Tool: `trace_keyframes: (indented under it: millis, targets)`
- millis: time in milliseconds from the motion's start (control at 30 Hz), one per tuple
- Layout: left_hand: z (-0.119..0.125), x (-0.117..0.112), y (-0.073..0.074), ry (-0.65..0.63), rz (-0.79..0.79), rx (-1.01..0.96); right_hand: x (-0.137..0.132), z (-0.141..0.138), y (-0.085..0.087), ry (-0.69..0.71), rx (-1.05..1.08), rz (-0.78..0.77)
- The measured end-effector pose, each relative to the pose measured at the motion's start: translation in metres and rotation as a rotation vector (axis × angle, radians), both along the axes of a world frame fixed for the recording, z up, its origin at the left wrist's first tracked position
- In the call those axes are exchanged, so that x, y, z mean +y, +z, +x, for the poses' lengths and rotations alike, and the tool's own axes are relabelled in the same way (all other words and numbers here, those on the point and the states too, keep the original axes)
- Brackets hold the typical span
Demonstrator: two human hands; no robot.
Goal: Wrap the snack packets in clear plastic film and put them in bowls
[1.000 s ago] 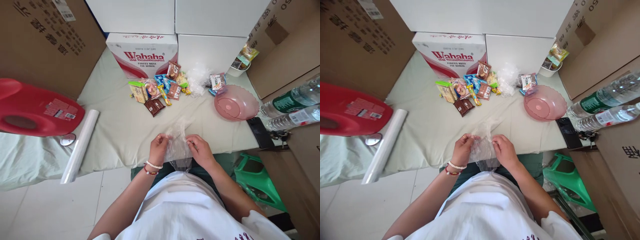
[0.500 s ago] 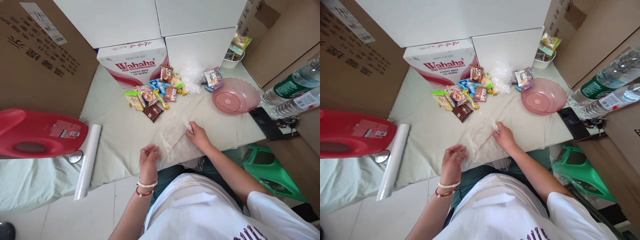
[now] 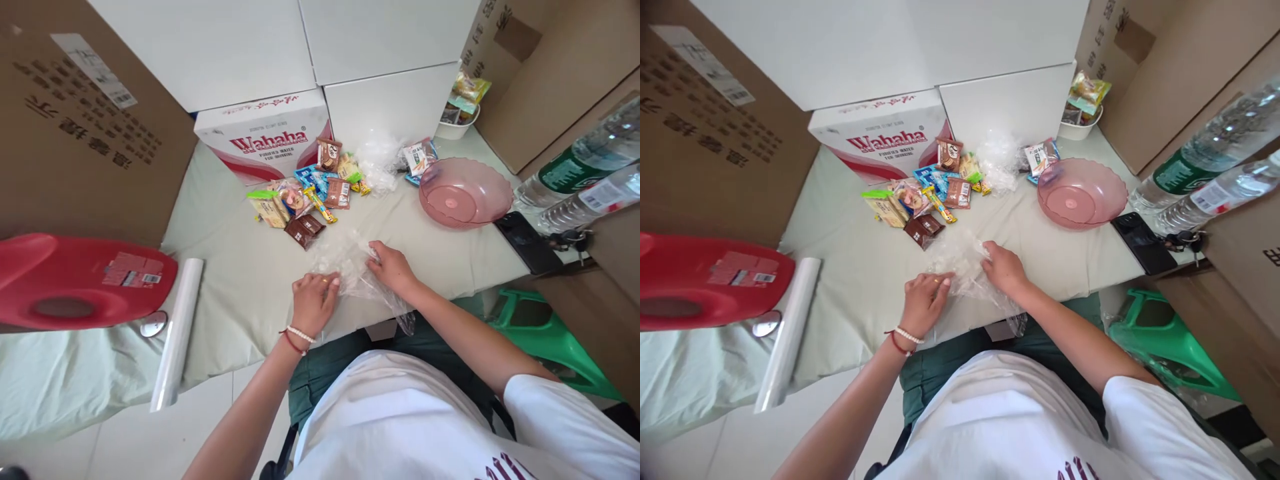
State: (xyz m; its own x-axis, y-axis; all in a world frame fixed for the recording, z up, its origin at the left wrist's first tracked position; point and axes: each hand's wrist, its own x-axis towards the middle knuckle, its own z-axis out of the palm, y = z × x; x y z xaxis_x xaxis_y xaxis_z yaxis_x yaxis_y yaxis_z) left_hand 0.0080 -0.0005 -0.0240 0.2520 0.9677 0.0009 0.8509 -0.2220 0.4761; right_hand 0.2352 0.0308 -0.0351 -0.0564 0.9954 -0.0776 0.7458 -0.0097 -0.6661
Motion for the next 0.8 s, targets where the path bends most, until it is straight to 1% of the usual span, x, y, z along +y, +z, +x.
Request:
trace_keyframes:
  millis: [100, 200, 267, 333, 400, 433, 467, 500, 533, 567, 600, 633, 700, 733, 800]
  targets:
    - [-0.027, -0.01, -0.009, 0.008, -0.008, -0.061, 0.006, 0.018, -0.008, -0.016, 0.044, -0.036]
    - [-0.049, -0.021, -0.014, -0.021, 0.05, -0.134, 0.013, 0.025, -0.01, -0.016, 0.077, -0.043]
    - [-0.059, -0.024, -0.014, -0.028, 0.092, -0.156, 0.018, 0.023, -0.009, -0.008, 0.094, -0.019]
    - [-0.064, -0.027, -0.007, 0.052, 0.17, -0.185, 0.021, 0.018, -0.005, 0.021, 0.094, 0.018]
    - [-0.06, -0.029, 0.009, 0.165, 0.312, -0.232, 0.022, 0.011, -0.001, 0.061, 0.063, 0.059]
    - [-0.054, -0.03, 0.02, 0.195, 0.384, -0.263, 0.022, 0.007, 0.0, 0.08, 0.042, 0.075]
    - [-0.045, -0.031, 0.031, 0.191, 0.436, -0.296, 0.021, 0.003, 0.002, 0.1, 0.022, 0.085]
    - [-0.034, -0.031, 0.04, 0.139, 0.442, -0.338, 0.02, -0.001, 0.004, 0.117, 0.006, 0.09]
    - [-0.021, -0.03, 0.048, 0.061, 0.413, -0.387, 0.019, -0.005, 0.005, 0.13, -0.005, 0.09]
    - [-0.007, -0.027, 0.052, -0.011, 0.367, -0.43, 0.018, -0.008, 0.005, 0.138, -0.012, 0.086]
    - [0.006, -0.022, 0.052, -0.055, 0.32, -0.453, 0.017, -0.01, 0.006, 0.139, -0.014, 0.081]
    - [0.017, -0.016, 0.048, -0.052, 0.281, -0.46, 0.016, -0.012, 0.006, 0.134, -0.01, 0.078]
    - [0.032, 0.0, 0.032, 0.031, 0.181, -0.426, 0.015, -0.012, 0.005, 0.116, 0.013, 0.067]
    - [0.035, 0.008, 0.022, 0.072, 0.128, -0.389, 0.014, -0.01, 0.004, 0.106, 0.032, 0.056]
    - [0.034, 0.018, 0.003, 0.107, 0.057, -0.29, 0.013, -0.005, 0.002, 0.083, 0.074, 0.027]
